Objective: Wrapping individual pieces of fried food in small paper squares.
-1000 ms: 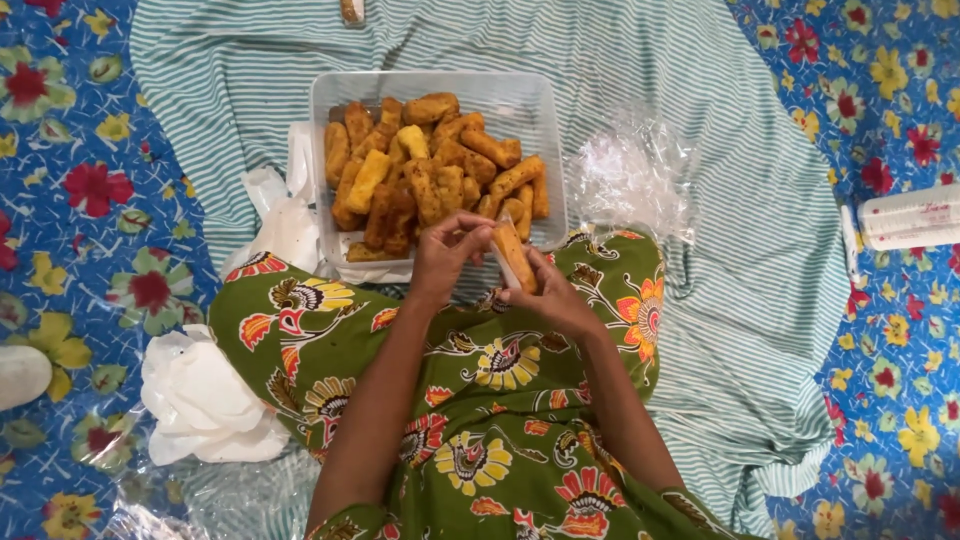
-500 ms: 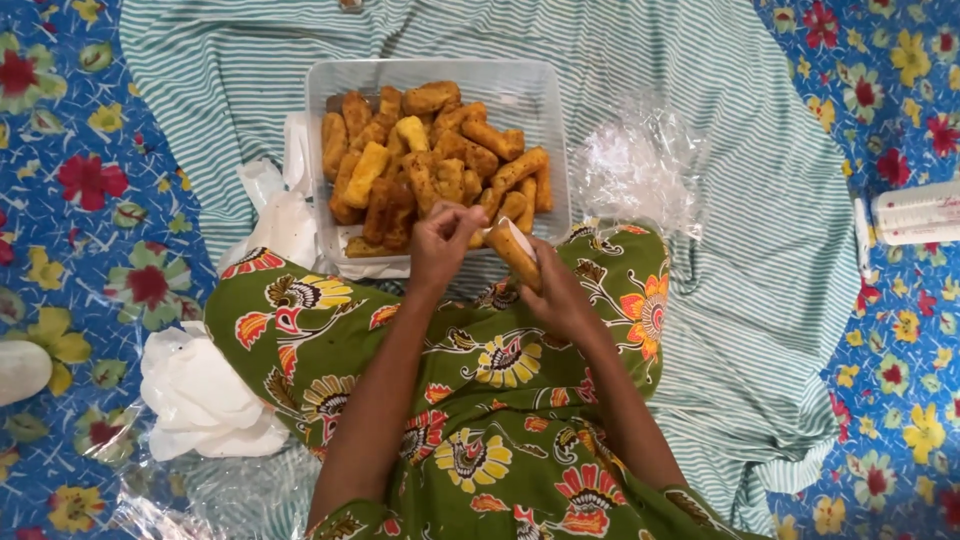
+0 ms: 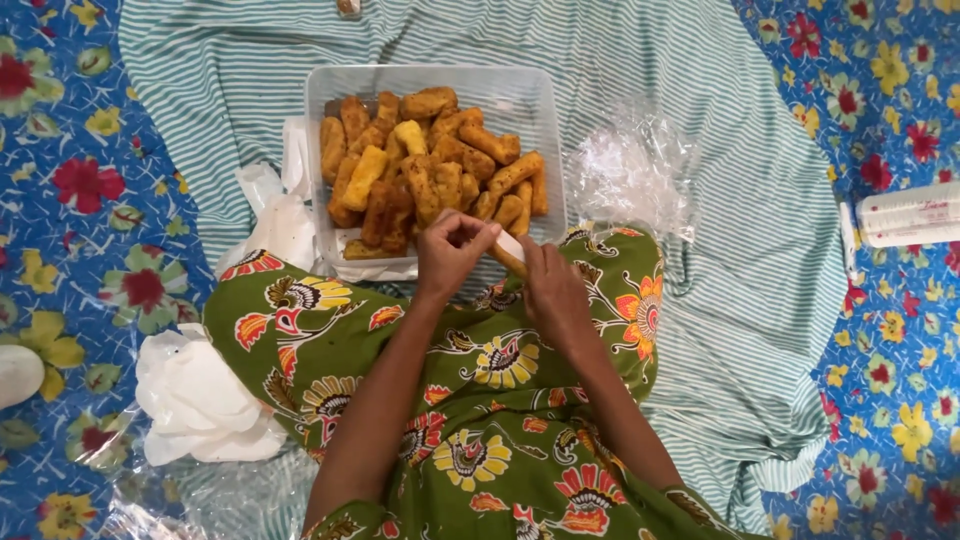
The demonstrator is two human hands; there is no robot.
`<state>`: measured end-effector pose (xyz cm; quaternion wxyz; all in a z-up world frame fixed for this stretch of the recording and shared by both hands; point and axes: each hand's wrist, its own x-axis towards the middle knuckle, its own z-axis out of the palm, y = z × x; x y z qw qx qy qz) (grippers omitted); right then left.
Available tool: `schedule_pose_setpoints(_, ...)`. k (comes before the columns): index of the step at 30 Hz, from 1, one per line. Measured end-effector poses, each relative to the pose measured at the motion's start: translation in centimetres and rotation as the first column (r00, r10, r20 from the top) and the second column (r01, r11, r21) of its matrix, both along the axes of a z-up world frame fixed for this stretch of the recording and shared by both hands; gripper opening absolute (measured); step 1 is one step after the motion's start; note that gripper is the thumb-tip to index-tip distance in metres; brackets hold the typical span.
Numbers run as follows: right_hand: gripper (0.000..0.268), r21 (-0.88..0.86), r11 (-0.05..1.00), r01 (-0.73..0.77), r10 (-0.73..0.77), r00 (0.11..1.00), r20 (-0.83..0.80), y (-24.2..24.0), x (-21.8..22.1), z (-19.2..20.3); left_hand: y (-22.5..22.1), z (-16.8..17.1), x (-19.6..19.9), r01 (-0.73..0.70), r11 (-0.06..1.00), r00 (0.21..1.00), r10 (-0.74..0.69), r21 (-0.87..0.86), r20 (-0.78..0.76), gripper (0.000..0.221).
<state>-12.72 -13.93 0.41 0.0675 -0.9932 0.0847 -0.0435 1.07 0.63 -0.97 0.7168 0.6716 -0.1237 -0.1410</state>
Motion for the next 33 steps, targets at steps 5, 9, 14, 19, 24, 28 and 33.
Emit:
schedule_pose_setpoints(5, 0.07, 0.305, 0.951, 0.043, -0.006, 0.993, -0.12, 0.9, 0.1, 2.6, 0.1, -0.2, 0.1, 0.006, 1.0, 0.997, -0.006, -0.003, -0.077, 0.014)
schedule_pose_setpoints(9, 0.075, 0.507, 0.861, 0.039, 0.043, 0.988, -0.148, 1.4, -0.1, 4.8, 0.9, 1.5, 0.2, 0.017, 1.0, 0.99, -0.018, -0.007, -0.139, 0.013)
schedule_pose_setpoints(14, 0.073, 0.718, 0.679, 0.153, 0.004, 0.977, -0.212, 1.1, -0.9, 3.6, 1.9, 1.1, 1.3, 0.057, 0.998, 0.987, -0.056, 0.0, -0.15, 0.012)
schedule_pose_setpoints(19, 0.07, 0.857, 0.466, 0.22, -0.008, 0.97, -0.245, 1.5, -1.4, 6.3, 2.3, 4.5, 0.9, 0.202, 0.963, 0.956, -0.234, -0.176, -0.18, 0.013)
schedule_pose_setpoints(24, 0.067, 0.95, 0.207, 0.234, 0.097, 0.961, -0.258, 0.2, -2.1, 5.8, 3.0, 4.7, 0.8, 0.34, 0.876, 0.885, -0.421, -0.343, -0.197, 0.02)
schedule_pose_setpoints(28, 0.067, 0.971, 0.074, 0.228, 0.149, 0.96, -0.237, -0.3, -2.4, 5.2, 3.1, 4.0, 0.8, 0.387, 0.836, 0.851, -0.486, -0.389, -0.197, 0.021)
schedule_pose_setpoints(33, 0.069, 0.968, -0.019, 0.248, 0.162, 0.957, -0.242, -0.7, -2.6, 3.9, 2.7, 2.8, 0.9, 0.401, 0.818, 0.847, -0.503, -0.412, -0.173, 0.016)
